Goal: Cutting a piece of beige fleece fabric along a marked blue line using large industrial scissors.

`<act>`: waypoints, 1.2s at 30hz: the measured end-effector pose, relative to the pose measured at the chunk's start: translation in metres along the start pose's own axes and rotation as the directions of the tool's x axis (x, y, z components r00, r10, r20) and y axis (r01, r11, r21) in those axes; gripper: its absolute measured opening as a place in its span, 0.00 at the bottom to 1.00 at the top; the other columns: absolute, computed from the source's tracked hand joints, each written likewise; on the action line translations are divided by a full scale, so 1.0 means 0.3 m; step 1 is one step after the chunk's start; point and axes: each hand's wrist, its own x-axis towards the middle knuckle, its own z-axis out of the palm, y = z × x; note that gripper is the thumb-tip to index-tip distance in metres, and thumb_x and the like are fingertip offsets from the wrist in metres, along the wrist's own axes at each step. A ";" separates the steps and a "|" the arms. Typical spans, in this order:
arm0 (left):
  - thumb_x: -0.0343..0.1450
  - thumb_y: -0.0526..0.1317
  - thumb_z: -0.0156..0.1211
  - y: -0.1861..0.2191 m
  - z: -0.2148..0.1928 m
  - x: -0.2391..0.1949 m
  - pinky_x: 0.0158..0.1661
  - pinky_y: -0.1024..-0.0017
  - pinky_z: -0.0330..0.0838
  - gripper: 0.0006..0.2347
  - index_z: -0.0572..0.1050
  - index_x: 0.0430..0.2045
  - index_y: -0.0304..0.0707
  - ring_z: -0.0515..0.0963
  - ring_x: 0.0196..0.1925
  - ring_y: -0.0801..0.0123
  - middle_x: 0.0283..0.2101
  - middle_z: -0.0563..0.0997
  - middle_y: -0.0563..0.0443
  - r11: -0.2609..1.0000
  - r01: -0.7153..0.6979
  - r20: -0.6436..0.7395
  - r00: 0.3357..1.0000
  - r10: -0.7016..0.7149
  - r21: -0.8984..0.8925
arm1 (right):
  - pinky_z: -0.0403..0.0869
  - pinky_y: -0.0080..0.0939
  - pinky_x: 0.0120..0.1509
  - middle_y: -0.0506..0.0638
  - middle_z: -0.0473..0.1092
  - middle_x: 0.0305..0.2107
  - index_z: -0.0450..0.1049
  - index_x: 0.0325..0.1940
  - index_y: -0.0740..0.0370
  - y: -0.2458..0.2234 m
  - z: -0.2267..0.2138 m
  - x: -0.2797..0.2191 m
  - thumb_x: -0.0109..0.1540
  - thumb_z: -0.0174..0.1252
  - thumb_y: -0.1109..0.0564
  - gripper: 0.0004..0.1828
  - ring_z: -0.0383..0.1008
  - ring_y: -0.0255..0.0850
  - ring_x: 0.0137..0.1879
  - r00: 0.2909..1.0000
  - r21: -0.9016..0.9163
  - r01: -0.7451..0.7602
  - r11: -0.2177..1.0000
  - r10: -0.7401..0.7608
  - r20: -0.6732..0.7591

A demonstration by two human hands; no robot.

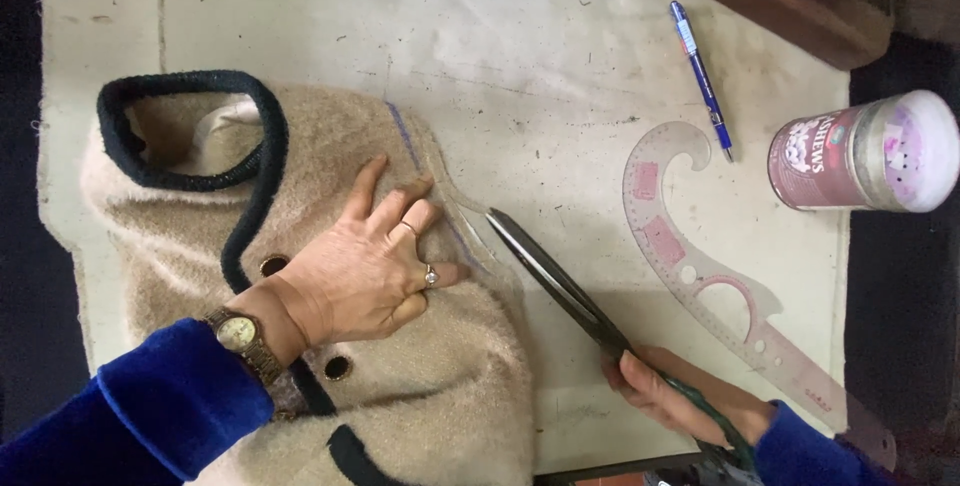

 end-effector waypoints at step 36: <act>0.63 0.52 0.50 0.002 -0.007 -0.004 0.58 0.29 0.45 0.23 0.67 0.55 0.76 0.63 0.58 0.39 0.44 0.67 0.37 1.000 -0.007 -0.078 0.997 0.007 0.000 | 0.71 0.28 0.53 0.39 0.78 0.41 0.66 0.61 0.48 -0.252 0.054 -0.054 0.62 0.39 0.39 0.27 0.77 0.28 0.48 0.973 -0.196 0.220 0.956 -0.229 -0.025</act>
